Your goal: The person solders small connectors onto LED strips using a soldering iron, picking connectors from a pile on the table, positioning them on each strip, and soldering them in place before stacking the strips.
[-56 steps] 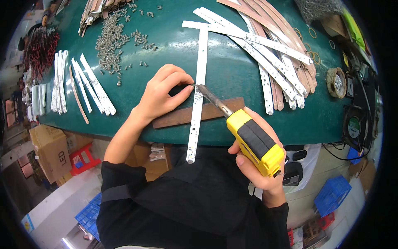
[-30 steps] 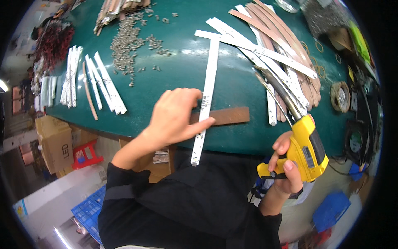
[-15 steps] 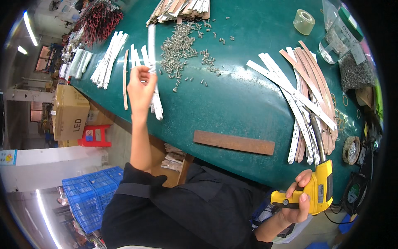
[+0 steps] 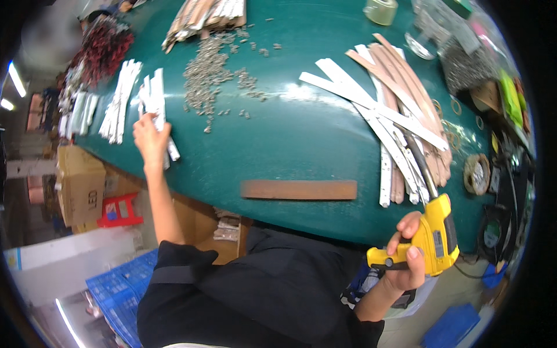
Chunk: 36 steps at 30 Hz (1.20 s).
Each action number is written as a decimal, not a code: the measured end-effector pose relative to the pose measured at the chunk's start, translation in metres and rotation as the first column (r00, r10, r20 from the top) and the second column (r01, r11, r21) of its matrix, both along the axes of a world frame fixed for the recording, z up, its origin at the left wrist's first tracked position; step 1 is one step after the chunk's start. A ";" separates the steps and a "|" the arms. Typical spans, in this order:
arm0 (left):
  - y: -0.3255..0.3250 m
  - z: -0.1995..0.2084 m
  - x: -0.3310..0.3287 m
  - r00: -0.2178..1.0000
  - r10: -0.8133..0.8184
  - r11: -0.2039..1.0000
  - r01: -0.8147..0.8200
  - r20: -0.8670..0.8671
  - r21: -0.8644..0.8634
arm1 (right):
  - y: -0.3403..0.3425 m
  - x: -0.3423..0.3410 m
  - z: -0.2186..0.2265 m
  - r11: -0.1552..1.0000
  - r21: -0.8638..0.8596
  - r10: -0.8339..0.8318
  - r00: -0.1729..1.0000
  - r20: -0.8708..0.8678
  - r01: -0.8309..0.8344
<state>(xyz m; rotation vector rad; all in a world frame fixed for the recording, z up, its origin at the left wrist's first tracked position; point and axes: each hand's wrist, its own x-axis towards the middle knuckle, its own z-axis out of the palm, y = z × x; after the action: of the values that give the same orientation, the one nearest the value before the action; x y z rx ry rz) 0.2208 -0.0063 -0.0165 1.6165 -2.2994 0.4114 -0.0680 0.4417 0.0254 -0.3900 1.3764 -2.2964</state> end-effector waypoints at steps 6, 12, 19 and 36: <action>0.049 0.047 -0.103 0.688 -0.615 0.725 0.686 -0.384 0.068 | -0.003 0.000 -0.003 0.992 -0.101 -0.078 0.996 0.038 0.081; 0.126 0.019 -0.242 0.149 -0.953 0.158 0.987 -0.262 -0.012 | 0.003 -0.001 0.005 0.976 -0.186 -0.113 0.993 0.025 0.116; 0.119 -0.005 -0.292 0.022 -0.998 0.032 0.988 -0.067 -0.149 | 0.030 0.000 0.003 0.967 -0.239 -0.091 0.996 -0.011 0.085; 0.114 0.004 -0.169 -0.174 -0.928 -0.162 0.985 -0.329 -0.065 | -0.030 0.010 -0.005 0.869 -0.469 0.245 0.960 0.137 -0.155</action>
<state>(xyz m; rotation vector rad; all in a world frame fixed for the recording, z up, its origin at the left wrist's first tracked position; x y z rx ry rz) 0.0522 0.1072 -0.0122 -0.5790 -2.5251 -0.4970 -0.0576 0.4113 0.0202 -0.4163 0.6571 -2.3891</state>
